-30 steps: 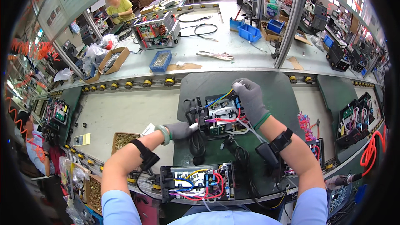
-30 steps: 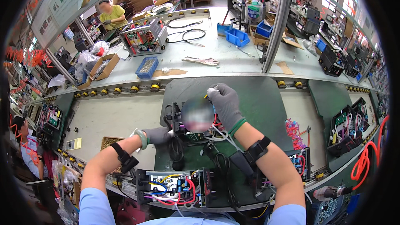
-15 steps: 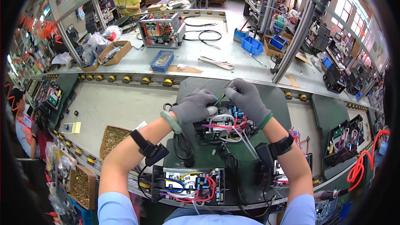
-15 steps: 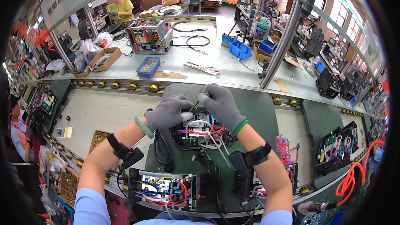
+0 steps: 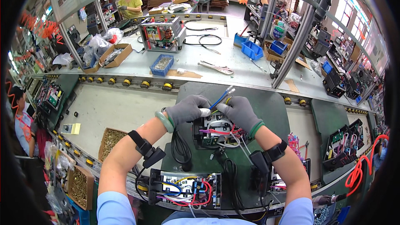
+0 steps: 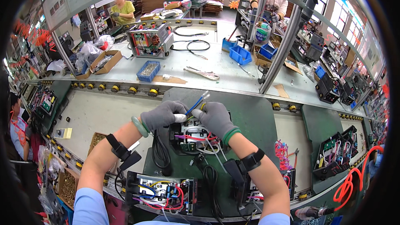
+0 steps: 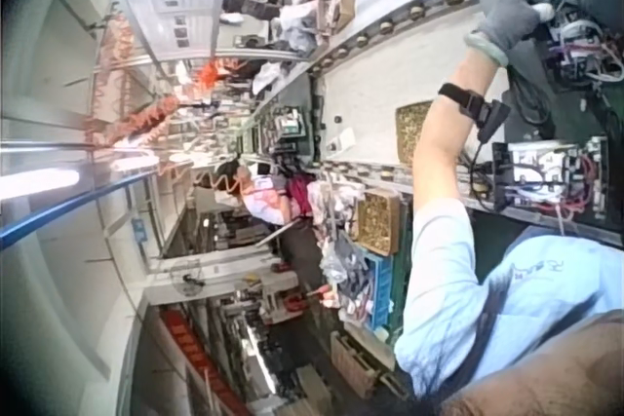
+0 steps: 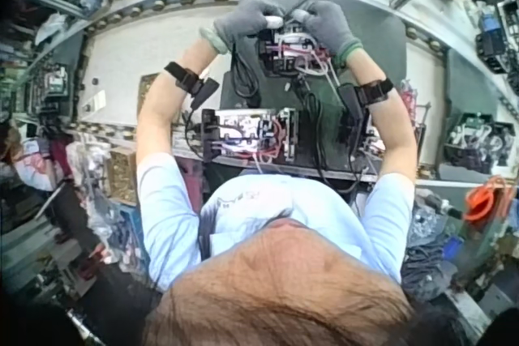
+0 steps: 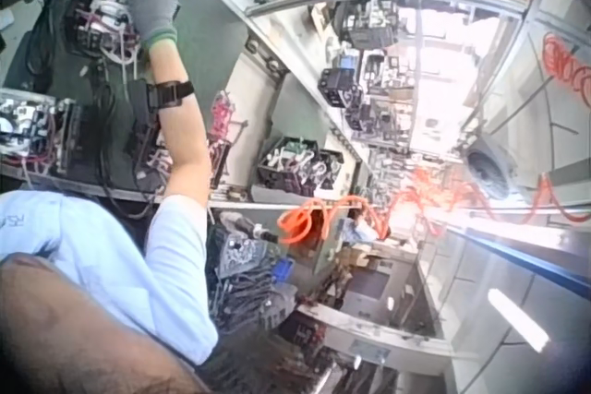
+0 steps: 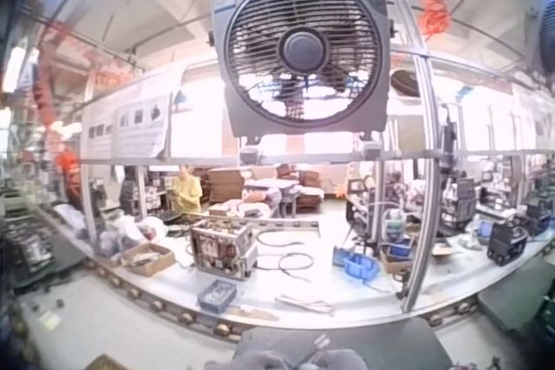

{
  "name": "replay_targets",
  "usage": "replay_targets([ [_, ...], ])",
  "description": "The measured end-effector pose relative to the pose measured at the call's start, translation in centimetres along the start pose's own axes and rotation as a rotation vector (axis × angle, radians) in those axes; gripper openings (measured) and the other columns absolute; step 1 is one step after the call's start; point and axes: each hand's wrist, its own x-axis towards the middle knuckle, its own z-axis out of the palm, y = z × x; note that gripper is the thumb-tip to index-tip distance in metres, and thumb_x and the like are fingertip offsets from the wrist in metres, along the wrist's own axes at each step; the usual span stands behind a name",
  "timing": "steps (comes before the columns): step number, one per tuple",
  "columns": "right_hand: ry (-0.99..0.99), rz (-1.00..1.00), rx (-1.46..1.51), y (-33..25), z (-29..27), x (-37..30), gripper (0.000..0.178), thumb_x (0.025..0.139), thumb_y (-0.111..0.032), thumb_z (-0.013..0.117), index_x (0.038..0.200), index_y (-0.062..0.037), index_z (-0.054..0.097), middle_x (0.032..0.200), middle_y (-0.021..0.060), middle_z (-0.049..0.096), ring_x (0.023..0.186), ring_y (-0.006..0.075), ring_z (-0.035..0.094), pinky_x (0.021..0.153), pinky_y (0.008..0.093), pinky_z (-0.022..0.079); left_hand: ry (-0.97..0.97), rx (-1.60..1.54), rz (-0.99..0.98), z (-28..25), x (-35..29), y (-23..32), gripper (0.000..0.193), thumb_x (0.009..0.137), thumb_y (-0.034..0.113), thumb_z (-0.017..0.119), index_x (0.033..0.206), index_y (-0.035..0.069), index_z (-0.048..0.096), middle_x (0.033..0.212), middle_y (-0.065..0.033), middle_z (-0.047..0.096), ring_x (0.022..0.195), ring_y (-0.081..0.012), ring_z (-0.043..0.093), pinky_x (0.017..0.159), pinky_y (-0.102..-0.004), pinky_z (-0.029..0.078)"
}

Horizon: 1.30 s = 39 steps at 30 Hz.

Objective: The recorder is wiring and assembling internal components of solar power inverters on a factory assembly line.

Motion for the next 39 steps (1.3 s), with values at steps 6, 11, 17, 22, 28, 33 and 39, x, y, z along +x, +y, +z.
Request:
replay_targets([
  [6, 0.336, -0.001, 0.074, 2.2, -1.4, 0.5, 0.028, 0.085, -0.022, 0.069, 0.100, 0.0021, 0.070, 0.086, 0.0196, 0.070, 0.077, 0.0305, 0.067, 0.076, 0.0374, 0.053, 0.127, 0.016, 0.111, 1.4, -1.3, 0.7, 0.024, 0.092, 0.017, 0.067, 0.105, -0.003, 0.067, 0.103, -0.0113, 0.063, 0.098, -0.0205, 0.059, 0.090, -0.0315, 0.047],
  [11, 0.233, -0.123, 0.310, -1.1, -0.8, -1.4, 0.025, 0.092, -0.013, 0.063, 0.113, -0.0012, 0.068, 0.081, 0.0016, 0.063, 0.073, 0.0099, 0.058, 0.065, 0.0261, 0.050, 0.166, -0.133, 0.110, 1.9, -2.0, 0.5, 0.016, 0.094, 0.013, 0.067, 0.102, 0.000, 0.065, 0.115, -0.0067, 0.060, 0.099, -0.0126, 0.055, 0.091, -0.0291, 0.046],
  [17, 0.003, 0.055, 0.762, -4.1, 0.8, -1.6, 0.023, 0.097, -0.014, 0.058, 0.113, -0.0025, 0.069, 0.078, 0.0005, 0.064, 0.063, 0.0034, 0.053, 0.054, 0.0195, 0.042, 0.285, 0.156, 0.125, 1.4, -3.3, 2.0, 0.019, 0.090, 0.014, 0.067, 0.104, 0.001, 0.067, 0.110, -0.0122, 0.064, 0.098, -0.0185, 0.061, 0.089, -0.0345, 0.050],
  [22, -0.073, 0.079, 0.858, -5.9, 1.2, -2.7, 0.021, 0.095, -0.010, 0.061, 0.110, 0.0001, 0.072, 0.082, 0.0012, 0.068, 0.069, 0.0049, 0.057, 0.061, 0.0222, 0.048, 0.425, 0.035, 0.188, -1.5, -6.7, 6.9, 0.016, 0.094, 0.012, 0.066, 0.106, 0.002, 0.061, 0.093, -0.0011, 0.061, 0.083, -0.0065, 0.056, 0.072, -0.0254, 0.050],
  [28, -0.081, -0.114, 0.629, -5.5, 1.5, -3.1, 0.021, 0.095, -0.010, 0.062, 0.110, 0.0023, 0.071, 0.084, 0.0012, 0.069, 0.075, 0.0037, 0.056, 0.068, 0.0231, 0.049, 0.312, 0.090, 0.147, -0.5, -7.5, 9.8, 0.014, 0.095, 0.015, 0.066, 0.096, 0.001, 0.063, 0.078, 0.0017, 0.061, 0.071, -0.0051, 0.054, 0.062, -0.0233, 0.047],
  [33, -0.129, -0.083, 0.667, -3.9, 1.1, -4.2, 0.022, 0.093, -0.009, 0.065, 0.110, 0.0026, 0.069, 0.093, 0.0048, 0.072, 0.084, 0.0056, 0.061, 0.078, 0.0248, 0.052, 0.399, 0.184, 0.141, 0.8, -8.2, 8.4, 0.014, 0.093, 0.013, 0.066, 0.091, -0.001, 0.064, 0.076, -0.0017, 0.062, 0.070, -0.0069, 0.055, 0.063, -0.0269, 0.048],
  [39, -0.210, -0.398, 0.398, -2.5, 1.0, -3.8, 0.018, 0.088, -0.015, 0.072, 0.101, -0.0023, 0.069, 0.089, 0.0128, 0.069, 0.084, 0.0238, 0.069, 0.078, 0.0330, 0.054, 0.398, 0.200, 0.147, 3.0, -10.2, 7.6, 0.021, 0.093, 0.020, 0.068, 0.092, 0.000, 0.064, 0.075, -0.0057, 0.064, 0.069, -0.0123, 0.058, 0.066, -0.0305, 0.049],
])
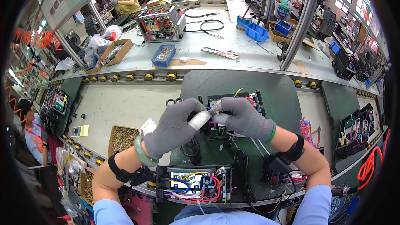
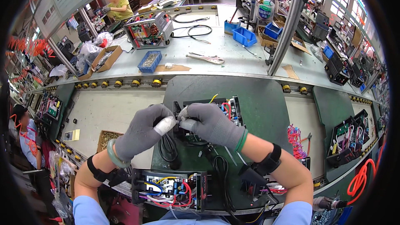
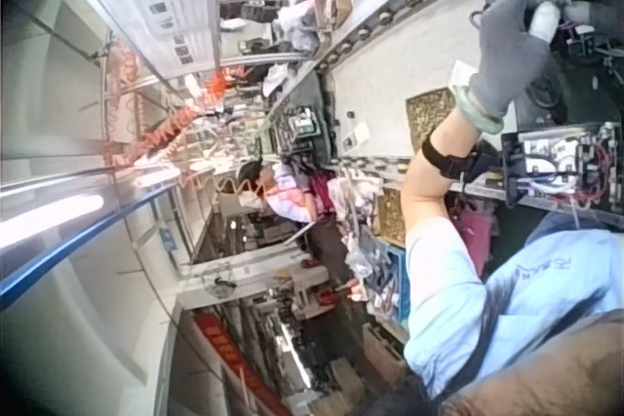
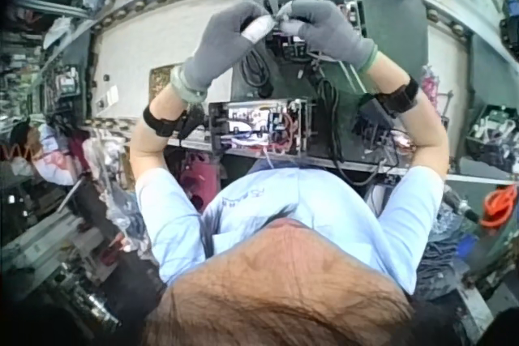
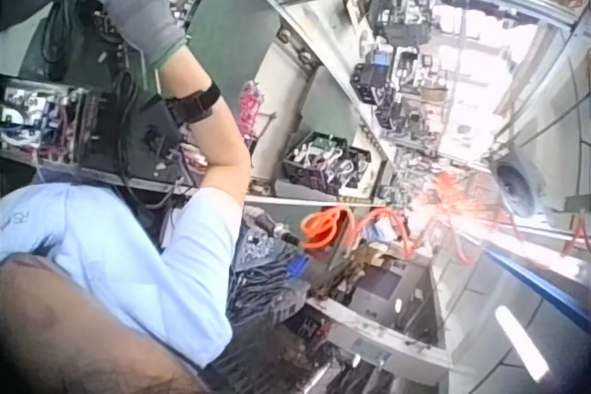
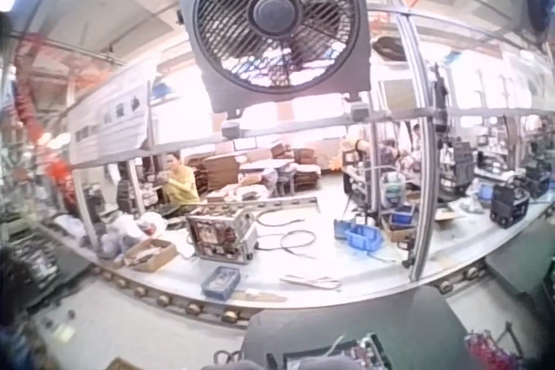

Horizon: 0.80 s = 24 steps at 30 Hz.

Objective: The recorder is wiring and assembling internal components of solar power inverters on a factory assembly line.

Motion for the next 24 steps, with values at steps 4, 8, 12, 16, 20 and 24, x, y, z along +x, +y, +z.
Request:
replay_targets([
  [4, -0.145, -0.296, -0.448, 2.5, -3.6, 2.5, 0.017, 0.086, -0.025, 0.070, 0.094, -0.0095, 0.070, 0.083, 0.0130, 0.065, 0.082, 0.0361, 0.064, 0.073, 0.0458, 0.052, -0.156, 0.051, -0.329, 0.5, -0.4, -2.9, 0.040, 0.094, 0.040, 0.068, 0.095, 0.001, 0.064, 0.078, -0.0071, 0.063, 0.073, -0.0131, 0.060, 0.067, -0.0321, 0.049],
  [8, -0.310, -0.206, -0.666, 4.6, -4.0, 4.3, 0.015, 0.083, -0.025, 0.069, 0.091, -0.0121, 0.070, 0.084, 0.0121, 0.066, 0.083, 0.0344, 0.066, 0.074, 0.0446, 0.052, -0.457, -0.050, -0.617, 1.3, 0.6, -5.0, 0.049, 0.099, 0.048, 0.059, 0.106, 0.000, 0.062, 0.082, -0.0039, 0.059, 0.078, -0.0098, 0.058, 0.070, -0.0280, 0.048],
  [12, -0.424, -0.296, -0.675, 4.6, -2.7, 3.3, 0.012, 0.083, -0.021, 0.067, 0.088, -0.0105, 0.067, 0.084, 0.0103, 0.064, 0.079, 0.0325, 0.066, 0.071, 0.0440, 0.052, -0.404, -0.251, -0.482, 2.2, 0.0, -7.8, 0.047, 0.101, 0.043, 0.056, 0.114, -0.003, 0.060, 0.090, -0.0047, 0.059, 0.082, -0.0125, 0.054, 0.075, -0.0302, 0.047],
  [16, -0.312, -0.286, -0.609, 4.8, -2.3, 1.4, 0.010, 0.082, -0.019, 0.065, 0.081, -0.0098, 0.065, 0.078, 0.0107, 0.063, 0.075, 0.0319, 0.066, 0.065, 0.0445, 0.053, -0.359, -0.327, -0.360, 2.4, 0.1, -7.8, 0.045, 0.103, 0.038, 0.052, 0.118, -0.004, 0.058, 0.092, -0.0078, 0.058, 0.089, -0.0140, 0.051, 0.081, -0.0320, 0.045],
  [20, -0.515, -0.336, -0.852, 3.1, -3.4, 4.4, 0.010, 0.082, -0.017, 0.065, 0.087, -0.0085, 0.067, 0.084, 0.0116, 0.067, 0.080, 0.0322, 0.070, 0.070, 0.0444, 0.056, -0.395, -0.224, -0.275, 2.0, -0.6, -10.3, 0.049, 0.102, 0.040, 0.053, 0.122, -0.004, 0.057, 0.094, -0.0090, 0.058, 0.089, -0.0150, 0.052, 0.081, -0.0317, 0.045],
  [24, -0.526, -0.337, -0.874, 3.4, -2.5, 4.3, 0.012, 0.083, -0.018, 0.065, 0.087, -0.0078, 0.068, 0.082, 0.0115, 0.069, 0.081, 0.0312, 0.071, 0.072, 0.0425, 0.058, -0.376, -0.317, -0.204, 2.2, -0.3, -9.9, 0.047, 0.102, 0.041, 0.053, 0.117, -0.003, 0.057, 0.091, -0.0080, 0.056, 0.086, -0.0155, 0.052, 0.076, -0.0319, 0.045],
])
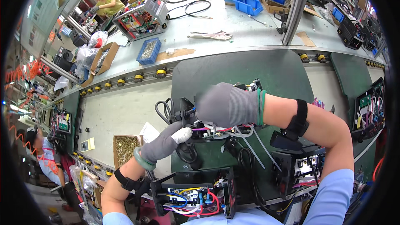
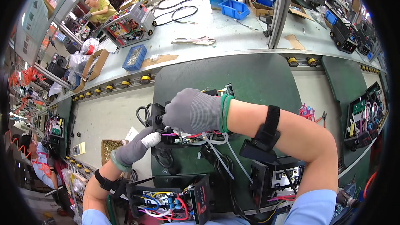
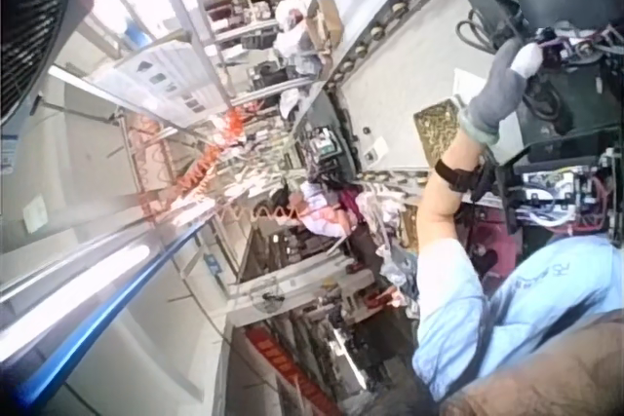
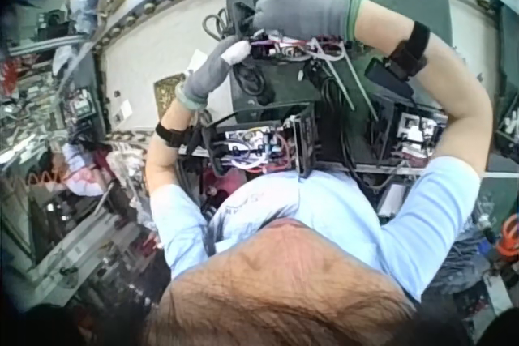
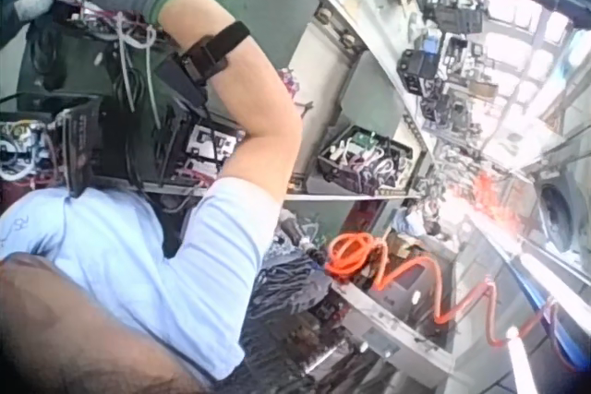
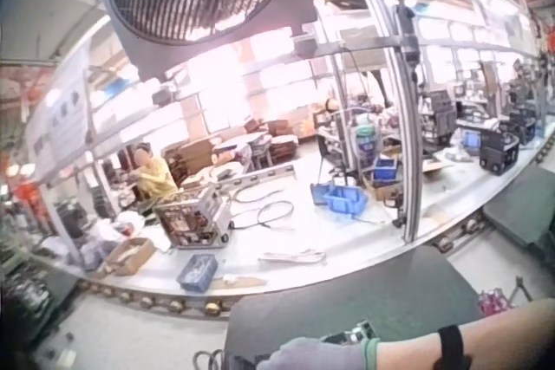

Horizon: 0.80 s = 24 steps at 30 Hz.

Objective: The recorder is wiring and assembling internal components of solar power inverters on a factory assembly line.

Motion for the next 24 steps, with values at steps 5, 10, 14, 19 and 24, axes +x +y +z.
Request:
replay_targets([
  [5, 0.184, -0.003, 0.022, -0.6, 2.3, -0.9, 0.012, 0.079, -0.022, 0.065, 0.078, -0.0098, 0.063, 0.075, 0.0076, 0.063, 0.069, 0.0275, 0.068, 0.059, 0.0402, 0.055, 0.008, 0.066, 0.101, -0.2, -0.2, -1.2, 0.043, 0.102, 0.039, 0.052, 0.118, -0.001, 0.057, 0.088, -0.0048, 0.054, 0.079, -0.0126, 0.053, 0.070, -0.0295, 0.045],
  [10, 0.085, -0.027, 0.005, -0.3, 1.3, -1.3, 0.011, 0.078, -0.021, 0.066, 0.080, -0.0106, 0.063, 0.079, 0.0071, 0.062, 0.070, 0.0261, 0.069, 0.057, 0.0394, 0.055, -0.081, -0.051, -0.314, 0.0, 0.2, 1.6, 0.054, 0.106, 0.033, 0.048, 0.147, -0.001, 0.042, 0.132, -0.0082, 0.056, 0.120, -0.0155, 0.051, 0.106, -0.0319, 0.040],
  [14, 0.101, 0.046, 0.013, -0.8, 1.4, -1.3, 0.011, 0.076, -0.019, 0.068, 0.081, -0.0107, 0.063, 0.079, 0.0069, 0.062, 0.070, 0.0259, 0.069, 0.057, 0.0390, 0.055, -0.103, -0.007, -0.192, -0.6, 0.0, 0.4, 0.054, 0.106, 0.034, 0.049, 0.147, 0.000, 0.042, 0.133, -0.0070, 0.056, 0.121, -0.0152, 0.050, 0.106, -0.0325, 0.039],
  [19, 0.158, 0.047, 0.049, -0.7, 2.0, -1.5, 0.012, 0.076, -0.019, 0.069, 0.081, -0.0107, 0.063, 0.078, 0.0070, 0.062, 0.071, 0.0259, 0.069, 0.057, 0.0392, 0.055, -0.132, -0.064, -0.220, -1.0, -0.2, -1.3, 0.055, 0.105, 0.036, 0.050, 0.147, 0.001, 0.043, 0.134, -0.0070, 0.056, 0.120, -0.0152, 0.050, 0.104, -0.0323, 0.040],
  [24, 0.162, 0.027, 0.045, -0.6, 2.2, -1.3, 0.011, 0.075, -0.019, 0.068, 0.080, -0.0111, 0.063, 0.078, 0.0066, 0.062, 0.070, 0.0261, 0.069, 0.057, 0.0395, 0.055, -0.134, -0.027, -0.223, -0.9, -0.1, 0.3, 0.055, 0.105, 0.035, 0.051, 0.147, 0.001, 0.043, 0.132, -0.0071, 0.056, 0.118, -0.0152, 0.051, 0.103, -0.0315, 0.042],
])
